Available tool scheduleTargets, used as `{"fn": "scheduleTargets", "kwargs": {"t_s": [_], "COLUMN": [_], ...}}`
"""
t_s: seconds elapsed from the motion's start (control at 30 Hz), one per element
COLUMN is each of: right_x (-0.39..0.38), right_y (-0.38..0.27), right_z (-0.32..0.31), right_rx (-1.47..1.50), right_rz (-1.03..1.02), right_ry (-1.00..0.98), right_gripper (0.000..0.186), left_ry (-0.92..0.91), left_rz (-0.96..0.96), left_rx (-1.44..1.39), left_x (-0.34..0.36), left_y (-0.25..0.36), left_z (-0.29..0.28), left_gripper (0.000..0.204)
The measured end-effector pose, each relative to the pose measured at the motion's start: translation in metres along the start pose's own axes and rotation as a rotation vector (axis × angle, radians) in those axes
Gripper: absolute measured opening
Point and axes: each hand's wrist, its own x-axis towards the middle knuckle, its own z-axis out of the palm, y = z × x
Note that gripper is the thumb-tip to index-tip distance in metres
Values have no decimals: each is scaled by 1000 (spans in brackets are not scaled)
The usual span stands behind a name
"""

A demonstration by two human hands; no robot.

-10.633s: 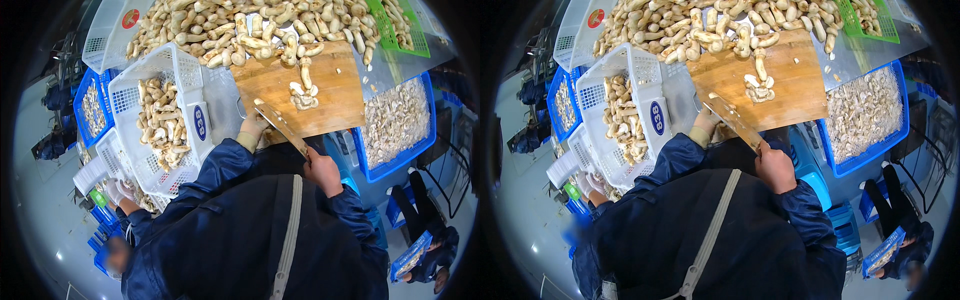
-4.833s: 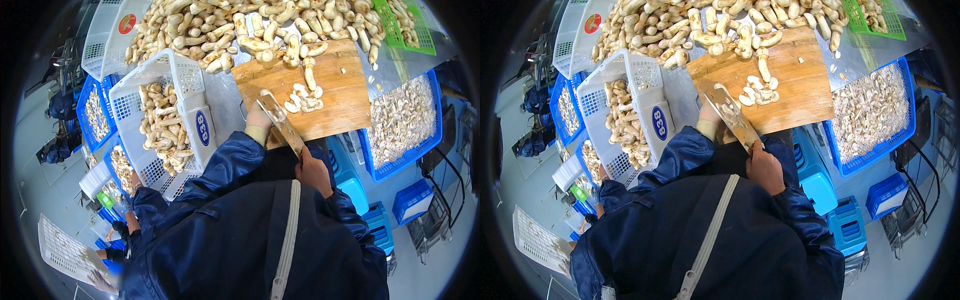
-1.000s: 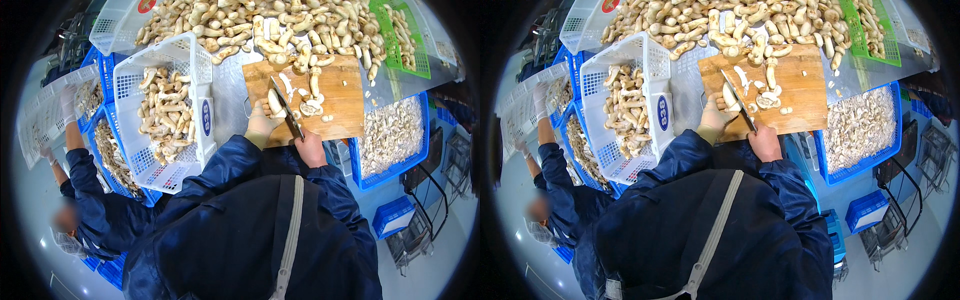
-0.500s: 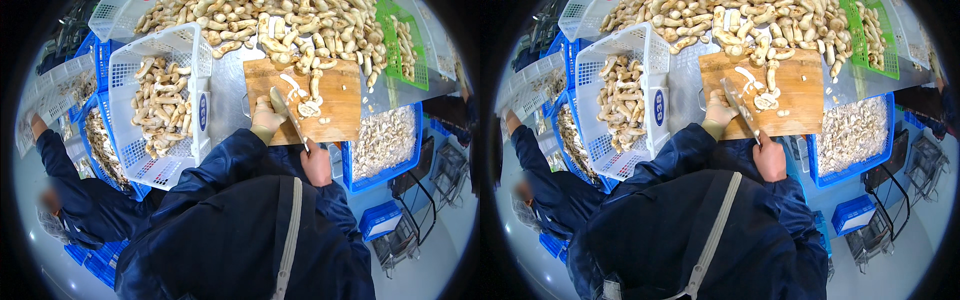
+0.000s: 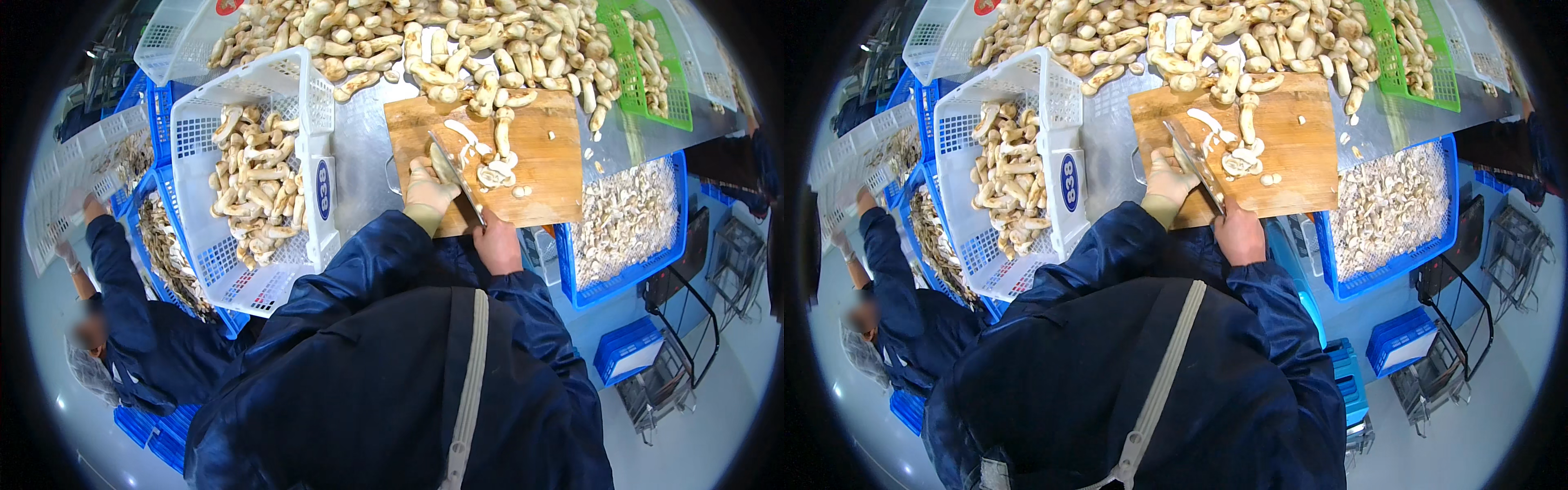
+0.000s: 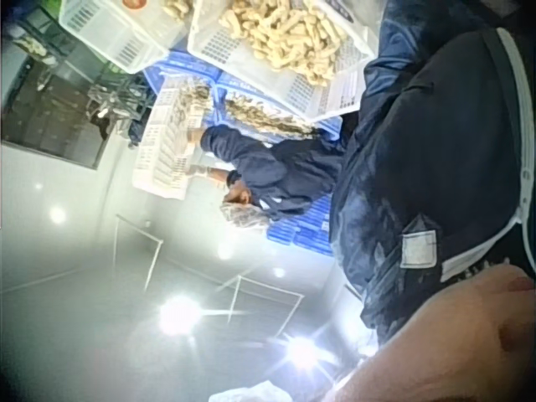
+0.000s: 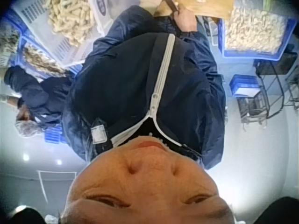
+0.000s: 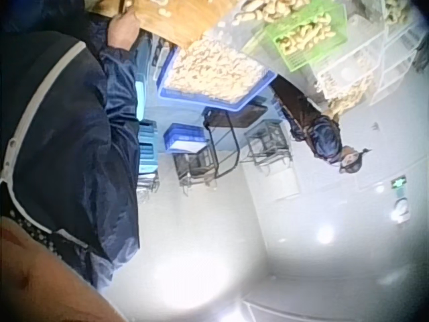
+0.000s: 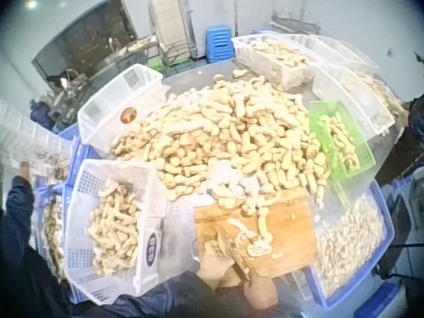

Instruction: The person is slicing mushrooms on a wooden cutting board using a cleaver and moving the sliced pieces into a blue bin.

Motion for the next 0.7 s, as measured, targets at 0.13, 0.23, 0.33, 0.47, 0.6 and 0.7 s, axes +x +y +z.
{"fn": "scheduleTargets", "kwargs": {"t_s": [0.13, 0.23, 0.33, 0.47, 0.6, 0.7], "right_x": [-7, -36, -54, -57, -38, -6], "right_y": [-13, -18, -7, -4, -15, -17], "right_z": [-17, -35, -39, -35, -25, -1], "right_rx": [57, 35, 56, 59, 83, 73], "right_rz": [-48, -35, -17, -29, -10, -35], "right_ry": [-50, -97, -90, -104, -85, -9], "right_gripper": [20, 21, 20, 21, 18, 16], "left_ry": [-15, -31, 37, -54, 43, -12], "left_rz": [27, 67, 89, -35, 74, 98], "left_rx": [-50, -366, 114, -253, -39, -377], "left_x": [11, 9, -1, 5, -1, 5], "left_y": [-24, -27, -9, -13, -7, -17], "left_z": [-2, 0, -1, -4, -6, -3], "left_gripper": [55, 53, 47, 48, 54, 62]}}
